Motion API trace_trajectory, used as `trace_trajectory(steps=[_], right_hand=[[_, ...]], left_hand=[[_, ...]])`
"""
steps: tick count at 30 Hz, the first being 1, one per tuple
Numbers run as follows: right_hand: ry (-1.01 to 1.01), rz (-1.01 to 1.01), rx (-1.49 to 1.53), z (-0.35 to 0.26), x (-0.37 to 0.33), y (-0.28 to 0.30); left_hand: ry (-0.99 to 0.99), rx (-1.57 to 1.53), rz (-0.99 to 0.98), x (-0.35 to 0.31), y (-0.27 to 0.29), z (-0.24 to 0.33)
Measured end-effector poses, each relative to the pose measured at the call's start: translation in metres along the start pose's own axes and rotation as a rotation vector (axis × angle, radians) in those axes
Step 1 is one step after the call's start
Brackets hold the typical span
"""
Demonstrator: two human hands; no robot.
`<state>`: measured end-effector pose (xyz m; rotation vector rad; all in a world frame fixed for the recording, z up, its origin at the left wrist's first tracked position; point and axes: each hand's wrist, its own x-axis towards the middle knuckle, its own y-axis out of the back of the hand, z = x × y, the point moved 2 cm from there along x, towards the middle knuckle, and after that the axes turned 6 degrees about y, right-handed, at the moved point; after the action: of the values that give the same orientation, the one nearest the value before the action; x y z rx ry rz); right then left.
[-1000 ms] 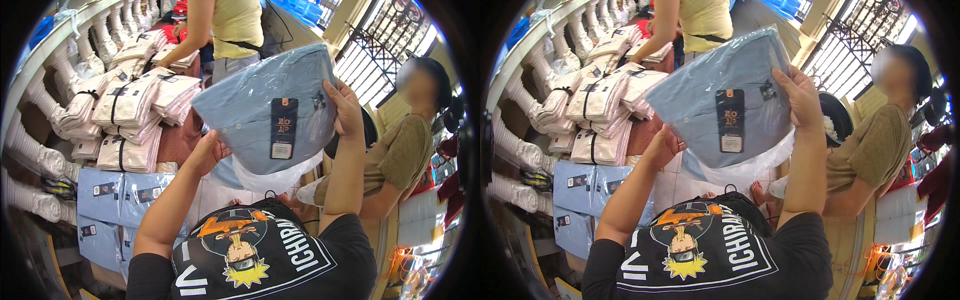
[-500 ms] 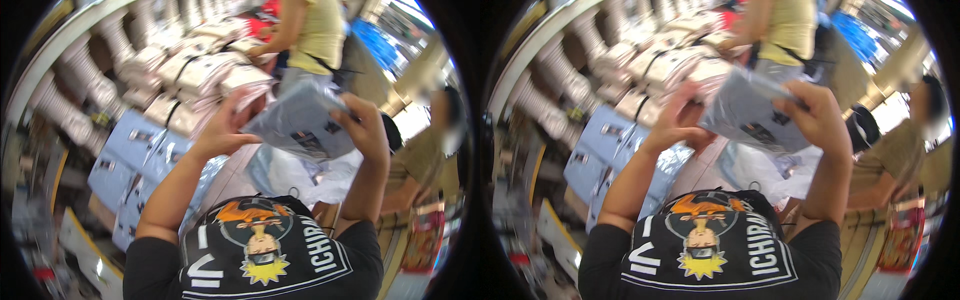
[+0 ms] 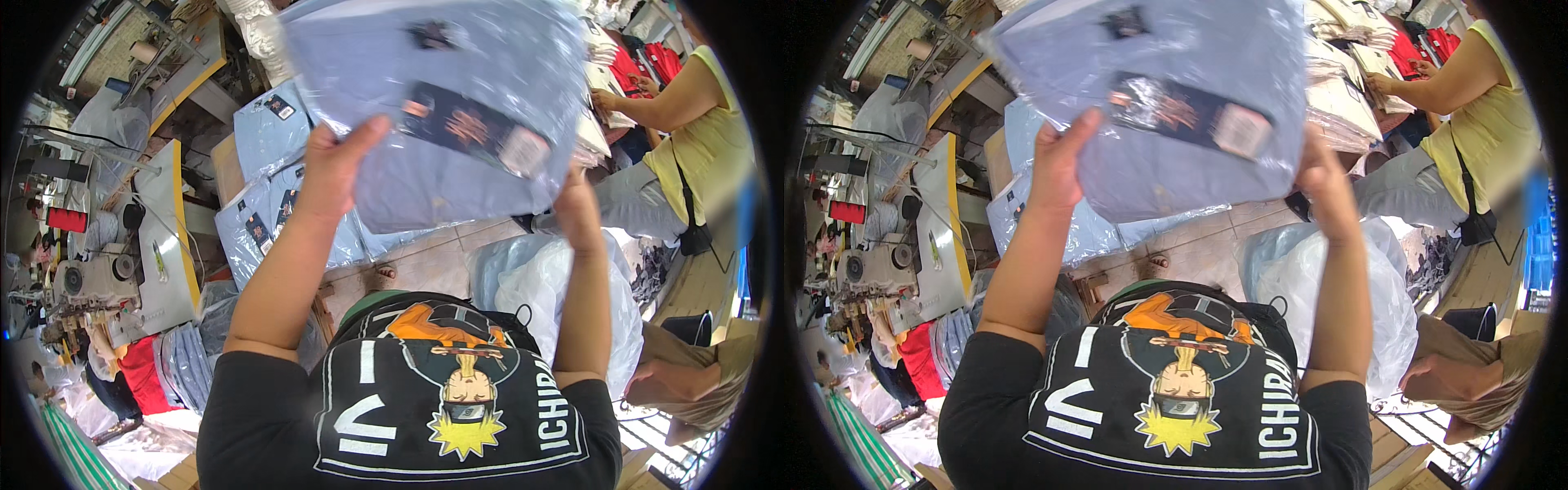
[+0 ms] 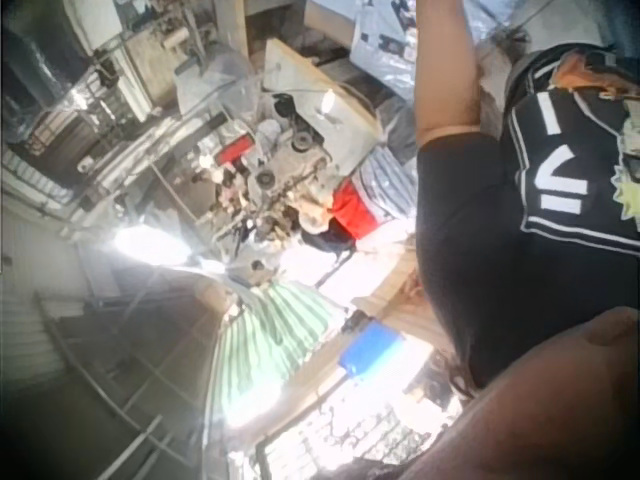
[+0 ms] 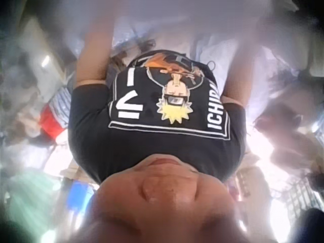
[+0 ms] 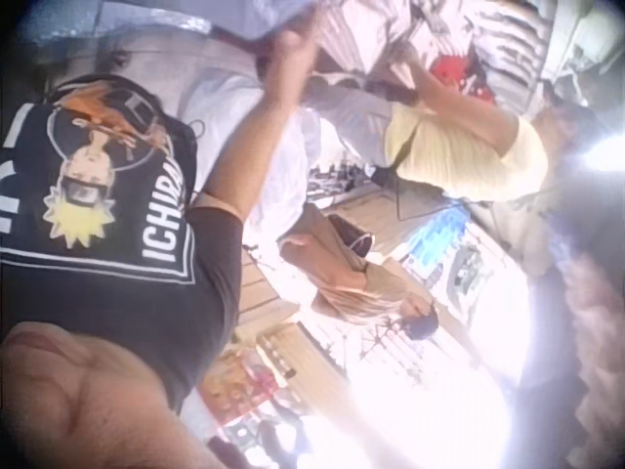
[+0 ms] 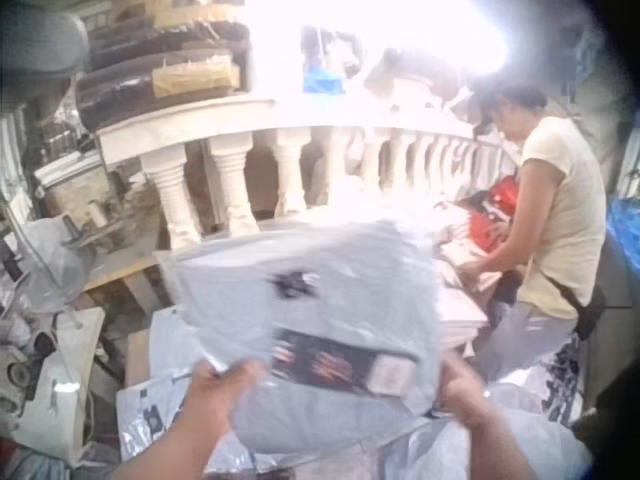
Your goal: The person organizes and packs folded shirts into plastic bags, securing them with black straps and placing them into a larger plastic bag.
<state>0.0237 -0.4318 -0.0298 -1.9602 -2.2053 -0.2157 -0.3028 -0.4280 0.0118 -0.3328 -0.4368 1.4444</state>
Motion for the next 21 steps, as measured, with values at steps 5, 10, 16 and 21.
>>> trace_trajectory(steps=[5,10,16,21], right_hand=[[-0.332,-0.277,0.228,0.031,0.009,-0.086],[-0.563,-0.251,-0.201,0.121,-0.007,-0.093],[-0.555,-0.171,-0.243,0.138,0.001,-0.095],[-0.344,-0.183,-0.769,0.133,0.013,-0.099]], left_hand=[[0.218,-0.093,0.288,-0.004,0.064,-0.044],[0.604,0.107,0.441,-0.024,0.131,-0.142],[0.542,0.294,0.326,0.0,0.15,-0.15],[0.335,0.79,0.416,0.013,0.123,-0.114]])
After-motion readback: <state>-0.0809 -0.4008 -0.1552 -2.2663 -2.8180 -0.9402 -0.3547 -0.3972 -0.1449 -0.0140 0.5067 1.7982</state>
